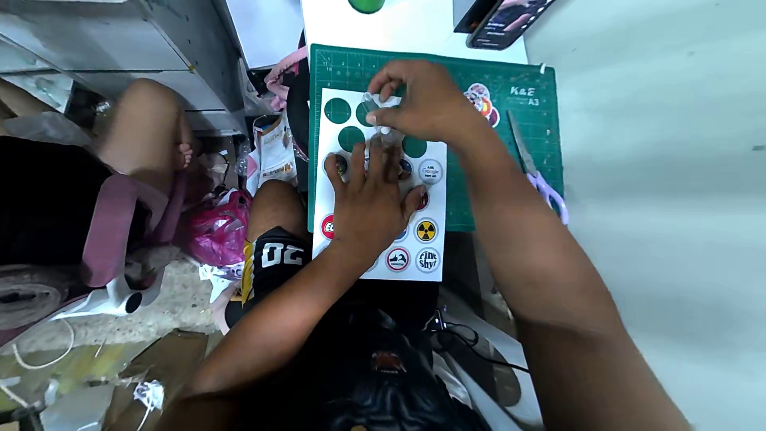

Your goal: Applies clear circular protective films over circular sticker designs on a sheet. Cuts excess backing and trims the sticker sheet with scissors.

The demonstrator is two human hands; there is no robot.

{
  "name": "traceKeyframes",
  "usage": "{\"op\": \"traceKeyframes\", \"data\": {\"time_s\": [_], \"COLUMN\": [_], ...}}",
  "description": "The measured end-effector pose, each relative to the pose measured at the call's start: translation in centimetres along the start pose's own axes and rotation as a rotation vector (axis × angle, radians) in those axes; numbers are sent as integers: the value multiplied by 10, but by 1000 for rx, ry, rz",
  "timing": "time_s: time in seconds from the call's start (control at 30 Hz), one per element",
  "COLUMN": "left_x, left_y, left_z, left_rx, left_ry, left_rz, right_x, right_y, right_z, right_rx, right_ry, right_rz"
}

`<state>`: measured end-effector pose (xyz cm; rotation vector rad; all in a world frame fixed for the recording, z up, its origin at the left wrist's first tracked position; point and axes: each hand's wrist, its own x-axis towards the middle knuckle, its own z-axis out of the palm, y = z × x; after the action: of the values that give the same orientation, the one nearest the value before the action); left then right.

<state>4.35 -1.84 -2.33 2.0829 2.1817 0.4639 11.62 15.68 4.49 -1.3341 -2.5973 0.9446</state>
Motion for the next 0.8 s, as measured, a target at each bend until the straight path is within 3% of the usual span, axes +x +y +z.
{"op": "traceKeyframes", "data": {"time_s": [0.13,0.27,0.8], "left_x": [2,7,16], "left_y": [2,1,-15], "left_z": [-4,-9,-19], "left_rx": [10,48,93], "left_ry": [-18,-25,-71], "left_rz": [2,37,120], "right_x": [3,6,8], "right_y": [5,2,2], "right_z": [-12,-24,-28], "right_rx": [-93,-232,-457], "right_ry": [-57,-166,-274], "right_rz": [-291,-428,-387]}}
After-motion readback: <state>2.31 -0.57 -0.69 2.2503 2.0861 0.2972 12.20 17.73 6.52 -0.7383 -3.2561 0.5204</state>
